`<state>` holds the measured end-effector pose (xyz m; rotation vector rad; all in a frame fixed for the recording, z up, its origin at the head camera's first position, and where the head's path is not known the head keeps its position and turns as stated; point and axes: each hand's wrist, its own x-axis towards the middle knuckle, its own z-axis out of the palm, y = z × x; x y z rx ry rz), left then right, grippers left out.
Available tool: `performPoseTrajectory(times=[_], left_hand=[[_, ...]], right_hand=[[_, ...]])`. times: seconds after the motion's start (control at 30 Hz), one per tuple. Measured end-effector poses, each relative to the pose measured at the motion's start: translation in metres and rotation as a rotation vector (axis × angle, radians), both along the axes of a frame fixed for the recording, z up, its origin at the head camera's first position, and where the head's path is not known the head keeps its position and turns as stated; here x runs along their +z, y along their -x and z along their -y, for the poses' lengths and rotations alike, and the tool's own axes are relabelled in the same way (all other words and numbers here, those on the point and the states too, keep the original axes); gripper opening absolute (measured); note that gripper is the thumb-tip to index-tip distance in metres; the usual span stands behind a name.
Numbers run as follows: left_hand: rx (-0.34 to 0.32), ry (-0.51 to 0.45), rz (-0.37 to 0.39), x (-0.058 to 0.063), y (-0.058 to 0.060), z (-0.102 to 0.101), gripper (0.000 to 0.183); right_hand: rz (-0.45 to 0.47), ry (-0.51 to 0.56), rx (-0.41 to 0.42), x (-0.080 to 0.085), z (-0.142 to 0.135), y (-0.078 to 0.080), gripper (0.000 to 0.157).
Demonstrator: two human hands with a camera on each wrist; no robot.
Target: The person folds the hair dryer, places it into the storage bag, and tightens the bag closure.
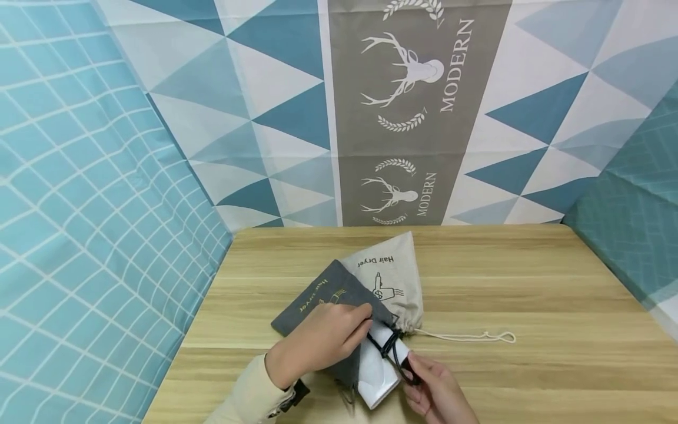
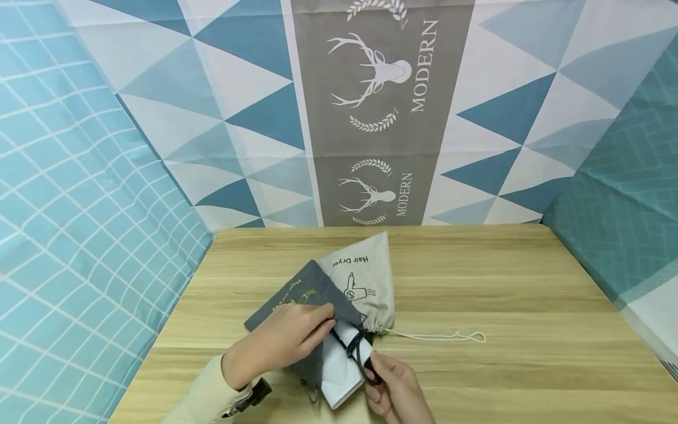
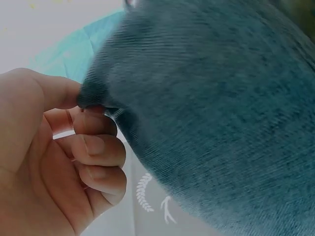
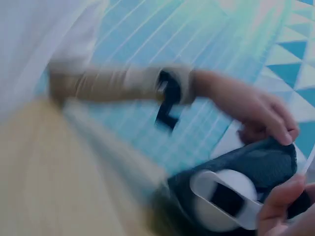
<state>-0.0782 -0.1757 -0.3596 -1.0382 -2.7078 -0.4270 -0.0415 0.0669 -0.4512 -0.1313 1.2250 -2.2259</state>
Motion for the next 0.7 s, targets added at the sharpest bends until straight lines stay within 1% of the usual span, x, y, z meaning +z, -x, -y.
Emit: performPoseTrajectory(times=[0.07,0.13,0.17,0.2,0.23,0.27,0.3,0.33,0.4,0.47,0.53,0.6,0.63,0.7], left_hand=[[0.007,0.019,-0.042,0.0,-0.001,0.0,0.02],[0.012,0.039,-0.078,0.002,-0.003,0.001,0.018],[0.014,0.044,-0.093,0.002,-0.003,0.001,0.018],[0.015,0.046,-0.101,0.002,-0.004,0.001,0.017],[0.015,0.048,-0.104,0.003,-0.005,0.001,0.017],[0.014,0.05,-0.103,0.003,-0.006,0.001,0.017],[0.013,0.052,-0.098,0.003,-0.006,0.001,0.017],[0.013,0.053,-0.092,0.003,-0.006,0.002,0.018],[0.018,0.055,-0.086,0.003,-0.007,0.002,0.018],[0.025,0.055,-0.077,0.005,-0.007,0.003,0.018],[0.031,0.055,-0.071,0.006,-0.007,0.004,0.019],[0.034,0.054,-0.046,0.007,-0.007,0.004,0.019],[0.034,0.055,-0.032,0.007,-0.007,0.004,0.019],[0.034,0.062,-0.009,0.007,-0.006,0.004,0.019]], right_hand=[[-0.02,-0.243,-0.086,-0.001,0.007,-0.002,0.034],[-0.069,-0.475,-0.161,-0.002,0.013,-0.003,0.043],[-0.08,-0.542,-0.176,-0.003,0.014,-0.004,0.047],[-0.089,-0.571,-0.175,-0.004,0.015,-0.004,0.05],[-0.093,-0.579,-0.153,-0.004,0.016,-0.004,0.052],[-0.102,-0.571,-0.119,-0.005,0.015,-0.004,0.053],[-0.111,-0.541,-0.074,-0.006,0.014,-0.004,0.053],[-0.106,-0.489,-0.017,-0.007,0.013,-0.004,0.053],[-0.092,-0.358,0.094,-0.009,0.009,-0.003,0.047],[-0.075,-0.221,0.18,-0.01,0.006,-0.001,0.04],[-0.031,-0.088,0.247,-0.01,0.004,0.0,0.038],[0.021,0.039,0.299,-0.01,0.004,0.002,0.04],[0.047,0.09,0.318,-0.009,0.004,0.003,0.042],[0.064,0.16,0.343,-0.006,0.006,0.005,0.046]])
